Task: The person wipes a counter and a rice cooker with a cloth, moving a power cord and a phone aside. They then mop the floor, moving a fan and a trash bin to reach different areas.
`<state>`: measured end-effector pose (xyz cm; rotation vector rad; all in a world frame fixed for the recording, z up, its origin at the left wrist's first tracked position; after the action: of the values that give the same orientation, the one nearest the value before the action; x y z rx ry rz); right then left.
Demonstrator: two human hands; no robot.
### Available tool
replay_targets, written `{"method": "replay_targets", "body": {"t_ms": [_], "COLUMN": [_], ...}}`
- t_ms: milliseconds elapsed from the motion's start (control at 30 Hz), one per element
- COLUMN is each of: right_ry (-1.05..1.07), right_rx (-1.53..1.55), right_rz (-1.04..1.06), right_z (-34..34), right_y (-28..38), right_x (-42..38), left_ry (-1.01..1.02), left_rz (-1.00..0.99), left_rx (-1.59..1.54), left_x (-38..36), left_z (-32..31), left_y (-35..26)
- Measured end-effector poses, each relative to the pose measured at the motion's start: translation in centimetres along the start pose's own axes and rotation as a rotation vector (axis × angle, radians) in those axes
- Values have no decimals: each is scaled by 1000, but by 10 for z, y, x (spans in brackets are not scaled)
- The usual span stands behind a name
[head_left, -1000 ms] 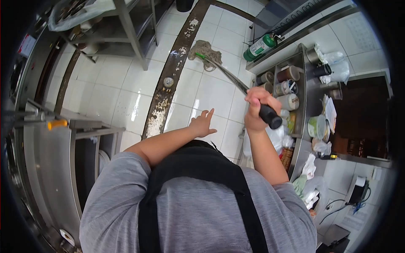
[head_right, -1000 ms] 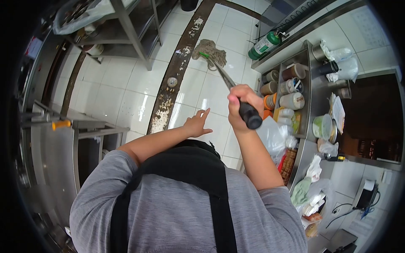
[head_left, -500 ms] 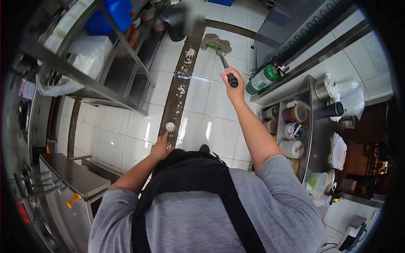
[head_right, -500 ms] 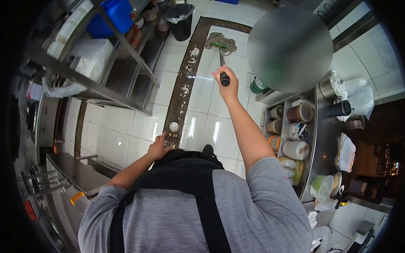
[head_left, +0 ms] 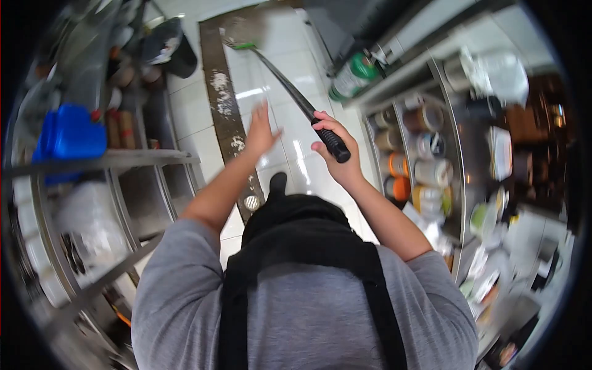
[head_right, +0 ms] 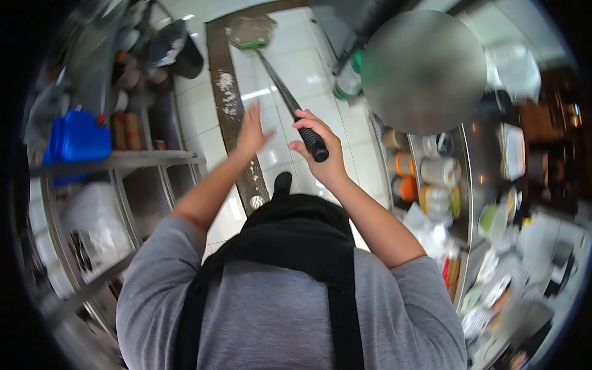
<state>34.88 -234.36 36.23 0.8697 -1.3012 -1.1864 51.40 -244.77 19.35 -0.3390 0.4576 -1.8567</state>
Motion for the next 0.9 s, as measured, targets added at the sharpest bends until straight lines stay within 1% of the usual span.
{"method": "replay_targets", "body": {"t_ms": [33, 67, 100, 133, 167, 200, 233, 267, 300, 333, 367, 433, 467, 500, 533, 567, 633, 667, 733, 767, 800, 833, 867, 900], "right_ry": [3, -9, -46, -48, -35, 35, -24, -144, -415, -673, -841, -1033, -1183, -1149, -1231, -1330, -1304, -1275, -1272, -1277, -933, -589, -591, -477], "right_rx": [32, 34, 61, 84, 40, 30, 51, 84, 146, 222, 247, 412, 278, 290, 298, 155, -67, 6, -321, -326, -252, -177, -178, -171], "right_rz": [-46, -69, -91, -59, -43, -8, 35, 66, 100, 119, 136, 274, 311, 413, 525, 597, 560, 560, 497, 496, 459, 415, 417, 381], "right_z": [10, 23, 39, 53, 64, 74, 92, 115, 136, 160, 179, 200, 209, 218, 228, 230, 227, 234, 215, 214, 205, 187, 187, 179], "right_y": [12, 31, 44, 68, 84, 111, 128, 143, 154, 164, 183, 218, 242, 273, 309, 343, 400, 430, 463, 455, 434, 416, 410, 402], "right_x": [-12, -27, -44, -58, -77, -88, -106, -129, -158, -187, -216, -258, -292, -316, -341, -363, -384, -412, -412, -400, -352, -316, -311, -302], "left_ry": [-83, -76, -62, -137, 17, 169, 200, 246, 294, 195, 200, 220, 272, 368, 459, 558, 707, 816, 1416, 1494, 1572, 1560, 1524, 1481], "left_rz": [-98, -156, -275, -410, -591, -772, -814, -850, -875, -958, -927, -887, -890, -901, -928, -969, -1162, -1279, -1414, -1428, -1441, -1445, -1445, -1396], "left_rx": [40, 29, 113, 192, 242, 294, 289, 71, -148, -265, -300, -464, -524, -592, -632, -754, -981, -1044, -659, -582, -501, -435, -423, -421], "left_x": [34, 61, 86, 98, 111, 111, 100, 77, 53, 23, -7, -72, -106, -143, -180, -214, -276, -303, -361, -373, -383, -385, -385, -378], "left_z": [15, 26, 23, 21, -12, -44, -57, -60, -64, -66, -78, -84, -90, -94, -91, -83, -77, -81, -119, -131, -143, -152, -157, -165], "left_y": [-20, -40, -59, -81, -90, -100, -120, -149, -177, -208, -231, -275, -292, -310, -331, -354, -386, -400, -423, -427, -430, -433, -437, -440]}}
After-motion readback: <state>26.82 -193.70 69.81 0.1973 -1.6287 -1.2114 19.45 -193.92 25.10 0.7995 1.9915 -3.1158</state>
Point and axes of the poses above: each hand's wrist, its own x-axis towards the middle knuckle, its own z-axis out of the back of the hand, y = z × x, the point moved 9 cm from there along x, towards the middle knuckle, and after that the axes turned 7 degrees about x, right-handed, at the moved point
